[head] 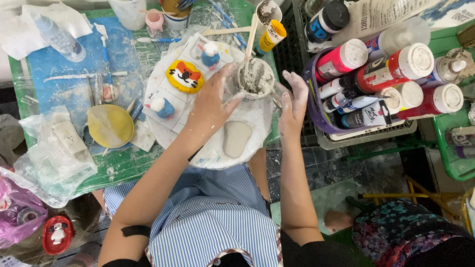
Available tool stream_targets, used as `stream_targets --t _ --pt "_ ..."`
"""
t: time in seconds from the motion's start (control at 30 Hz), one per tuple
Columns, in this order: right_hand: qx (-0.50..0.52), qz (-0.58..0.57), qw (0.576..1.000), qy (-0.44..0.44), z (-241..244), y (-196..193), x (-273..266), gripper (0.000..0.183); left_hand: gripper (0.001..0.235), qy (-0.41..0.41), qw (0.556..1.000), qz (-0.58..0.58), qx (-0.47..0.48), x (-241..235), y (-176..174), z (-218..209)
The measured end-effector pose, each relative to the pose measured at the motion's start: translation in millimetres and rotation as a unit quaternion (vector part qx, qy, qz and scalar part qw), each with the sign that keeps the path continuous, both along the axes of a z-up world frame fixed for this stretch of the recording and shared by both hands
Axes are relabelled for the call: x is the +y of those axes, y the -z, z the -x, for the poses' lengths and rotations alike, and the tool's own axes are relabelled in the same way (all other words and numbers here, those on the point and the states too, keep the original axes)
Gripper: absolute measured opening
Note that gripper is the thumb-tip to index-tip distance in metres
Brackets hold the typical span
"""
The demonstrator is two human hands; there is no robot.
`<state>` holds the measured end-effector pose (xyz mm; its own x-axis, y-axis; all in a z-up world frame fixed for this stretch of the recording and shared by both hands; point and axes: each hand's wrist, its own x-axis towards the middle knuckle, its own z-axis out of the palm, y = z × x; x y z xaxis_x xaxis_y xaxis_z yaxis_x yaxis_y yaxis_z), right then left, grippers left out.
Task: The person smooths and shapes a piece of clay by hand and with a sponge on a work surface, then uses a wooden tool to reach into a container of slip to apply it to the clay object.
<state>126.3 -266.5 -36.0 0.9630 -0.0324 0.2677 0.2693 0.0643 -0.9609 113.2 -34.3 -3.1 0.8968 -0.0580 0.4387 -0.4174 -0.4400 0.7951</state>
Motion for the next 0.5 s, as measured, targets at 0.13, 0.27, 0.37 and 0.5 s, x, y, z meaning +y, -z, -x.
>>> stream_targets --t 0.13,0.27,0.37,0.5 --pt "-0.021 -0.033 0.999 -0.016 12.8 7.2 0.2 0.051 0.087 -0.013 0.994 -0.062 0.094 -9.4 -13.4 4.2" --pt "-0.033 -0.007 0.999 -0.036 16.6 5.7 4.1 0.052 0.094 -0.040 0.997 -0.057 0.038 -19.8 -25.7 3.2" --pt "-0.023 -0.007 0.999 -0.038 16.3 1.3 7.3 0.053 0.092 -0.053 0.997 -0.057 0.029 -21.0 -27.0 0.4" --pt "-0.053 0.020 0.998 -0.032 17.3 6.8 6.1 0.054 0.098 -0.066 0.997 -0.024 0.039 -21.7 -20.2 -3.1"
